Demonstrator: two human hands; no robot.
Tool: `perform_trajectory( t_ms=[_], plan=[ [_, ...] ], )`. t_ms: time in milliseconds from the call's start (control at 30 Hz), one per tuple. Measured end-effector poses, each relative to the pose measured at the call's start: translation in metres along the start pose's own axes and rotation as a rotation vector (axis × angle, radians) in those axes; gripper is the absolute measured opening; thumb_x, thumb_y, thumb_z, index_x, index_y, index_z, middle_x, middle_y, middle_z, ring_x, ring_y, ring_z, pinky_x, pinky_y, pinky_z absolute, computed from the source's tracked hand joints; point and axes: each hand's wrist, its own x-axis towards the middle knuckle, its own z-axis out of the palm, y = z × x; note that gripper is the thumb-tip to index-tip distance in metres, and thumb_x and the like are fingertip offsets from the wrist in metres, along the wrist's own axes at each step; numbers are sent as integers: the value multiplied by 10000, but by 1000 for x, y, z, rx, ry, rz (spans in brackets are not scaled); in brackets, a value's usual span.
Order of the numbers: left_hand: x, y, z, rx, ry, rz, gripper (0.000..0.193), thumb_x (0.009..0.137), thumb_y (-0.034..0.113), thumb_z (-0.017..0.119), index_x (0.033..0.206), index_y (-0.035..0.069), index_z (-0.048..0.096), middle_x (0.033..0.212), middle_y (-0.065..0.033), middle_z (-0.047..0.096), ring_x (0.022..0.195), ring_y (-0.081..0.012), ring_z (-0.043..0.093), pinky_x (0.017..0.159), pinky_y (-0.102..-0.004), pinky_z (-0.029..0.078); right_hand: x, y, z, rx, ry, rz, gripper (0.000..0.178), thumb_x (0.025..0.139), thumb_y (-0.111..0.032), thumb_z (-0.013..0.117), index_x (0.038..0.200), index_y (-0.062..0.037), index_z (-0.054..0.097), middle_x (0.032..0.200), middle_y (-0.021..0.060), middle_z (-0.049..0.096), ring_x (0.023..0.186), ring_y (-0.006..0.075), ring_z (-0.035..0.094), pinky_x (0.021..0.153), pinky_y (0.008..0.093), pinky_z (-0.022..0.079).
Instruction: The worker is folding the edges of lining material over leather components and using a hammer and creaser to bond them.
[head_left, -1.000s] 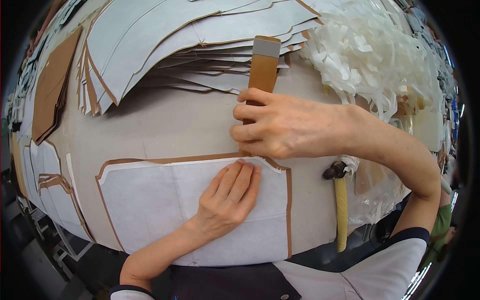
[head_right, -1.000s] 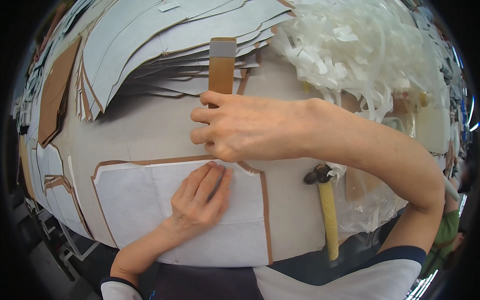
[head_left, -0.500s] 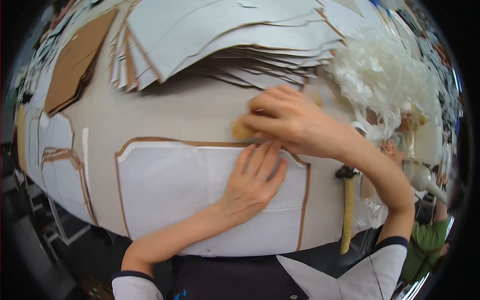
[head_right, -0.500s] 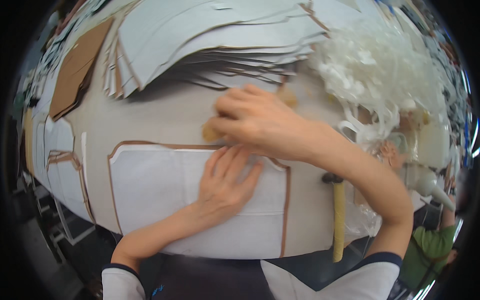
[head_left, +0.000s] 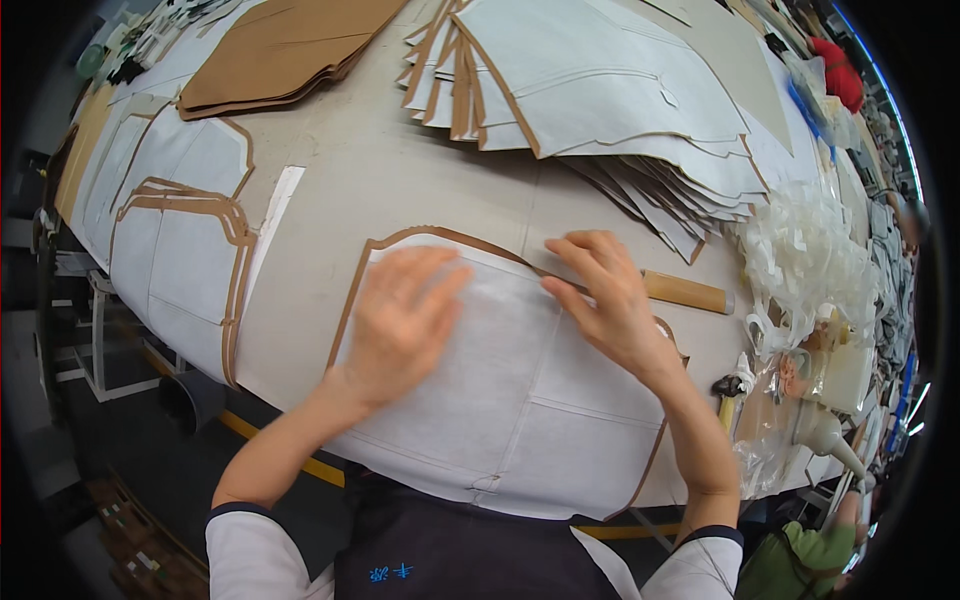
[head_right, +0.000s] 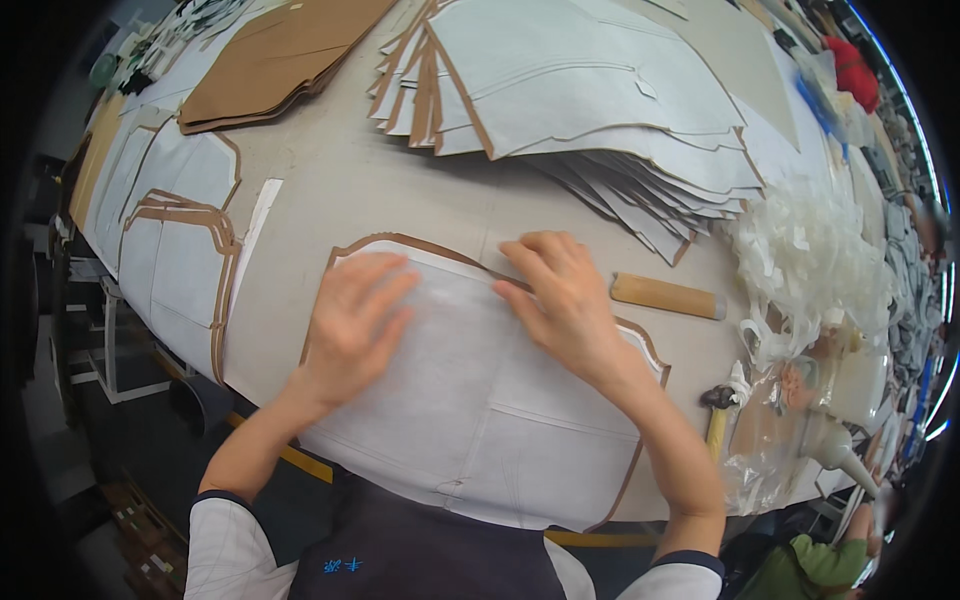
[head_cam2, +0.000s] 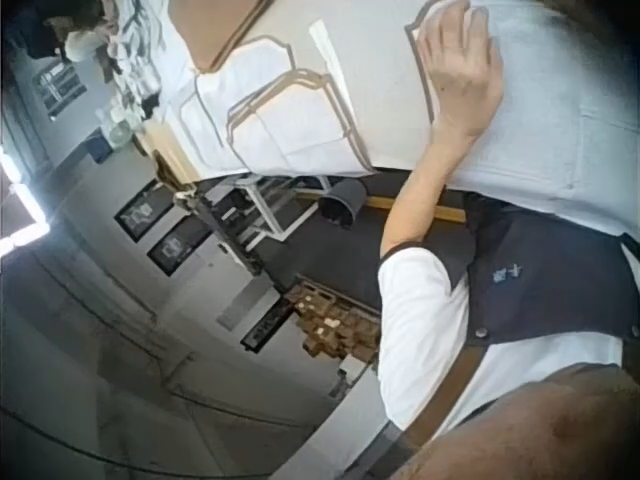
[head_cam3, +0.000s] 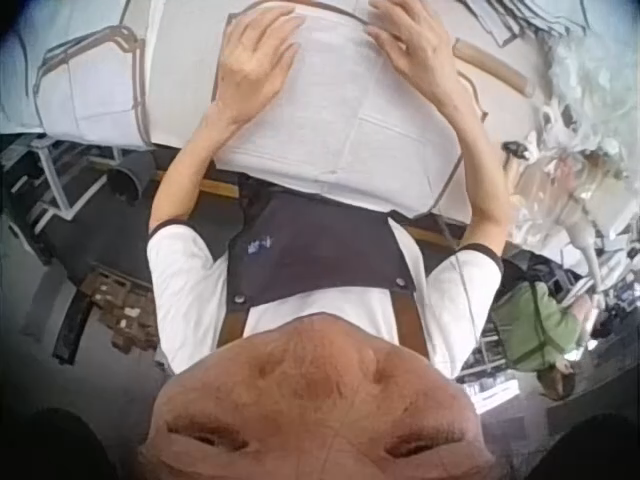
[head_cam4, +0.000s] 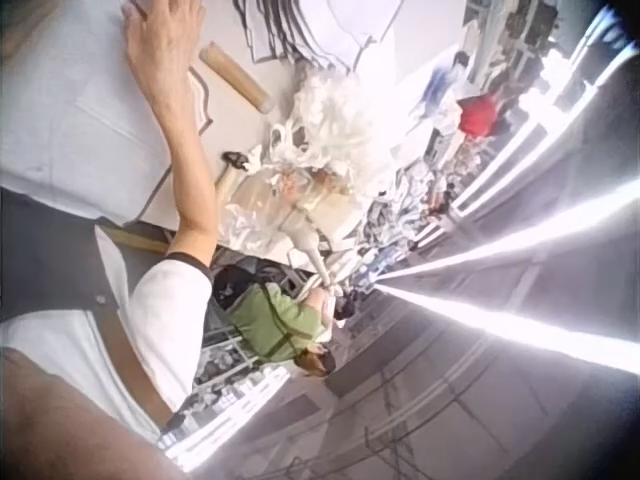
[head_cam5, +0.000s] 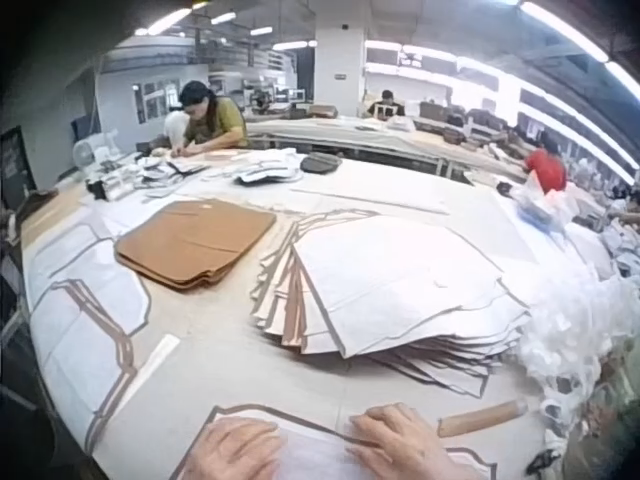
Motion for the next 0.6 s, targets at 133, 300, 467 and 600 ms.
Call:
perform_trajectory(
  t_ms=[133, 300, 467, 600],
  plan=[
    [8, -56, -30, -143, -65, -252, 602, 832, 57, 806, 1400, 16, 612, 1404, -165, 614, 1299, -355, 573, 1082, -438, 482, 44, -24, 52, 119, 29, 81, 280, 897, -145, 782, 1128, -4, 707, 1109, 139, 663, 1038, 331, 606, 906, 449, 489],
    [9, -75, -40, -96, -141, -192, 629, 836, 53, 805, 1425, 21, 588, 1375, -158, 621, 1224, -317, 609, 1039, -405, 507, 70, -45, 76, 191, -68, 111, 250, 900, -142, 763, 1107, -8, 720, 1068, 134, 676, 1022, 328, 609, 909, 450, 491],
    [-6, -73, -39, -410, -93, -445, 497, 889, 9, 753, 1370, 41, 633, 1202, -108, 688, 1037, -223, 660, 924, -347, 531, 105, -54, 86, 397, -209, 130, 203, 888, -117, 736, 1059, -9, 741, 1018, 137, 721, 991, 340, 631, 904, 455, 490],
    [-8, -79, -37, -501, -48, -478, 435, 904, -22, 731, 1329, 26, 650, 1117, -104, 702, 977, -219, 661, 885, -338, 533, 127, -60, 87, 409, -421, 131, 133, 855, -67, 684, 943, -9, 766, 966, 135, 738, 970, 347, 641, 884, 455, 487]
  ],
)
